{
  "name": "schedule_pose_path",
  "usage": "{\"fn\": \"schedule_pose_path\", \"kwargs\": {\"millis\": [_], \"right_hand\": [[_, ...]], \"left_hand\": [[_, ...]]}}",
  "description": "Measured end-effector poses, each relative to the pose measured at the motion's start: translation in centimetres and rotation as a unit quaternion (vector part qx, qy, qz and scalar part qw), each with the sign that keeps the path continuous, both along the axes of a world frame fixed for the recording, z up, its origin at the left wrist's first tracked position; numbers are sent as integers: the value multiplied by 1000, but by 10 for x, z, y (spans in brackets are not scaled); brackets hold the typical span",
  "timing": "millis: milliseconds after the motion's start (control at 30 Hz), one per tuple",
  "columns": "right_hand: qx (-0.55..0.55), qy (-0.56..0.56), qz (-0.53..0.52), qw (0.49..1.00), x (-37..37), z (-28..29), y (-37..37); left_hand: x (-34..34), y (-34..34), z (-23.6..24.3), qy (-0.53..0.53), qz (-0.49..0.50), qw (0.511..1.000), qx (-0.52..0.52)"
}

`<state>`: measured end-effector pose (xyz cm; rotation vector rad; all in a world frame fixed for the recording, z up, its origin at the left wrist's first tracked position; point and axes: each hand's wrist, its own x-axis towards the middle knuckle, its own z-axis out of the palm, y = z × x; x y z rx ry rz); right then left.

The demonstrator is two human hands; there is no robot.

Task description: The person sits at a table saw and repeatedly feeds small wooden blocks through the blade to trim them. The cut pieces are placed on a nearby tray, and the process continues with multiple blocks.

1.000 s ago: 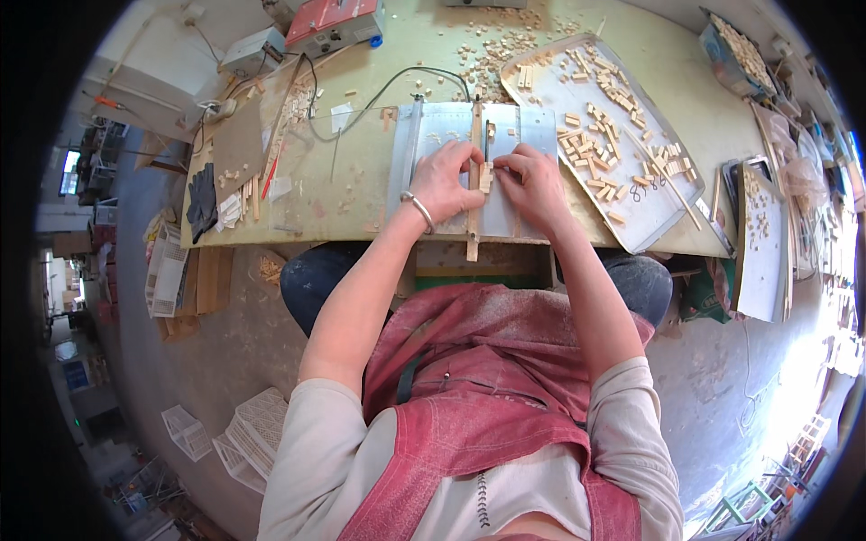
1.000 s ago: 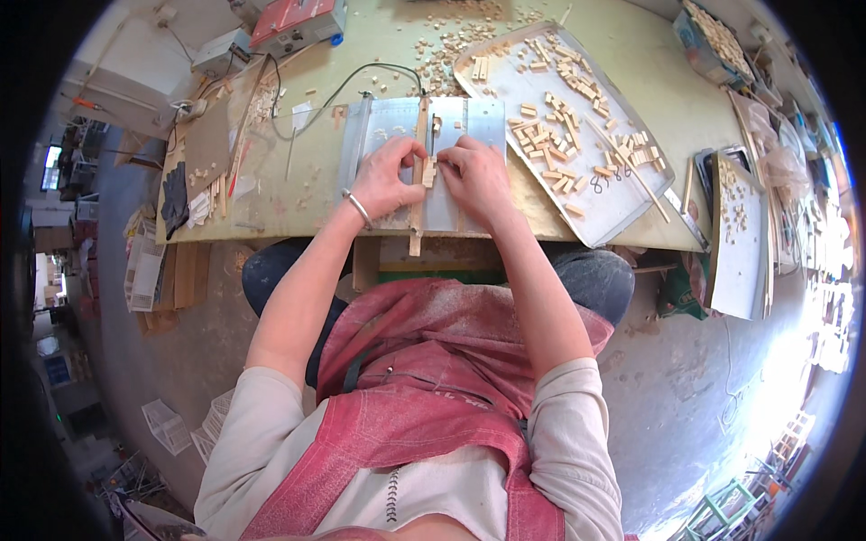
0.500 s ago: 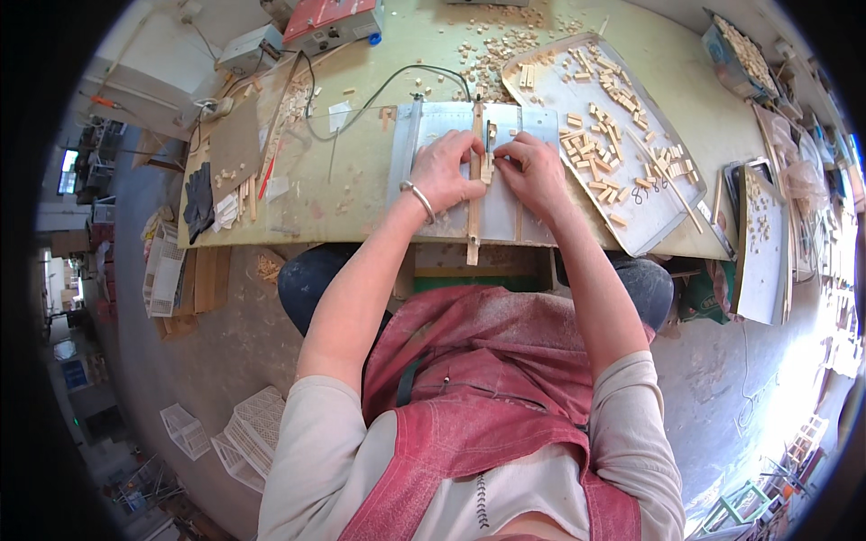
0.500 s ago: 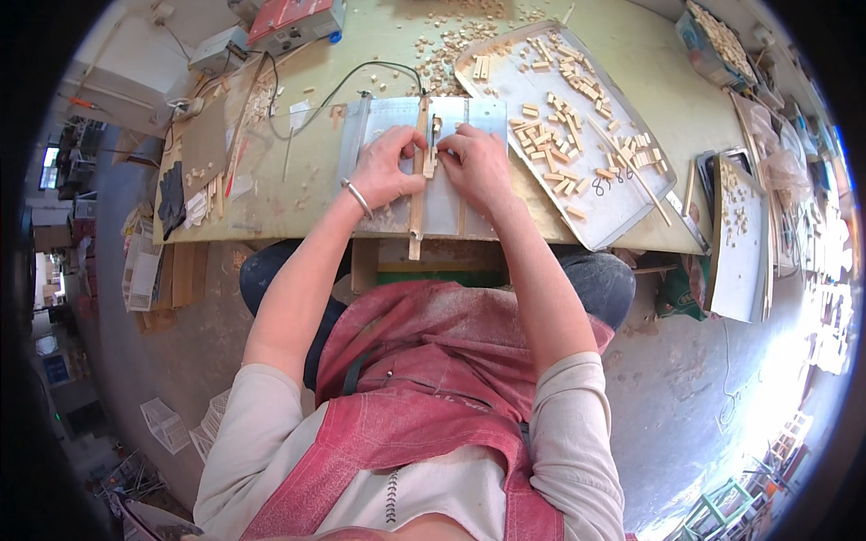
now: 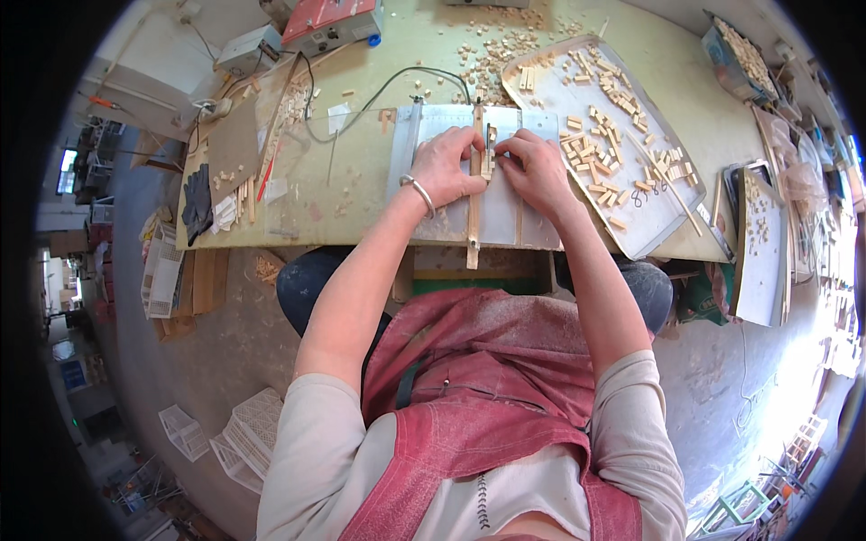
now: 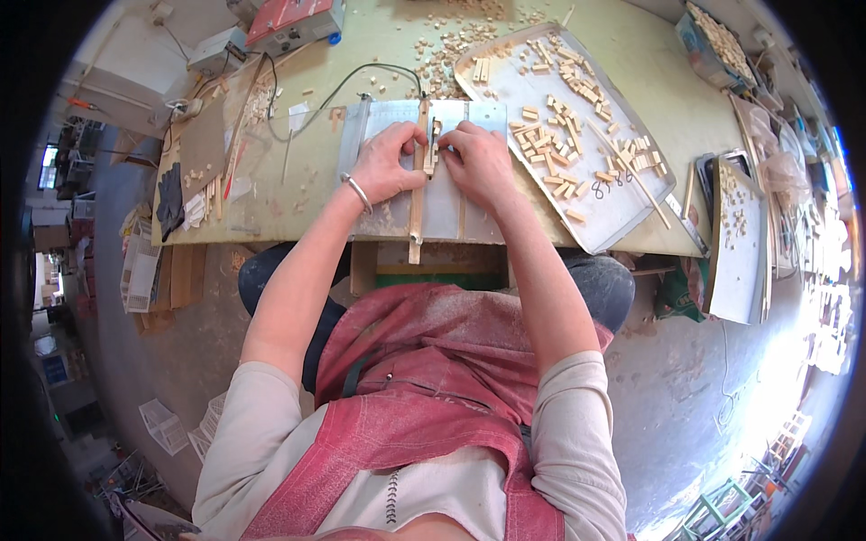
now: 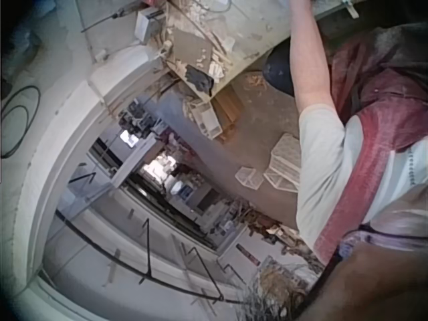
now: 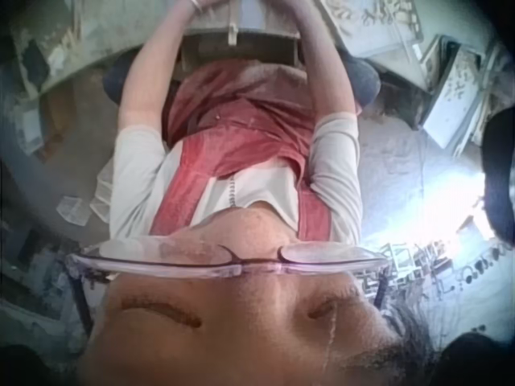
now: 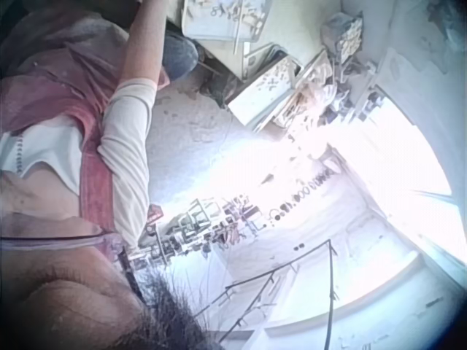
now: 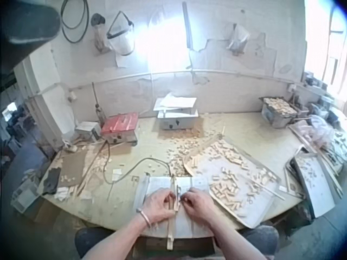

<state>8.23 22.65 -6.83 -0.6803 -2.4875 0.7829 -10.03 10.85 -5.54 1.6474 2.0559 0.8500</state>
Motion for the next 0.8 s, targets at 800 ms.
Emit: {"fn": "schedule_pose_path", "kwargs": {"millis": [800], "right_hand": [[5,-16,-1,1000,-6,-4,9]], "left_hand": [[-4,9,3,12,-2,1000,-23]]}}
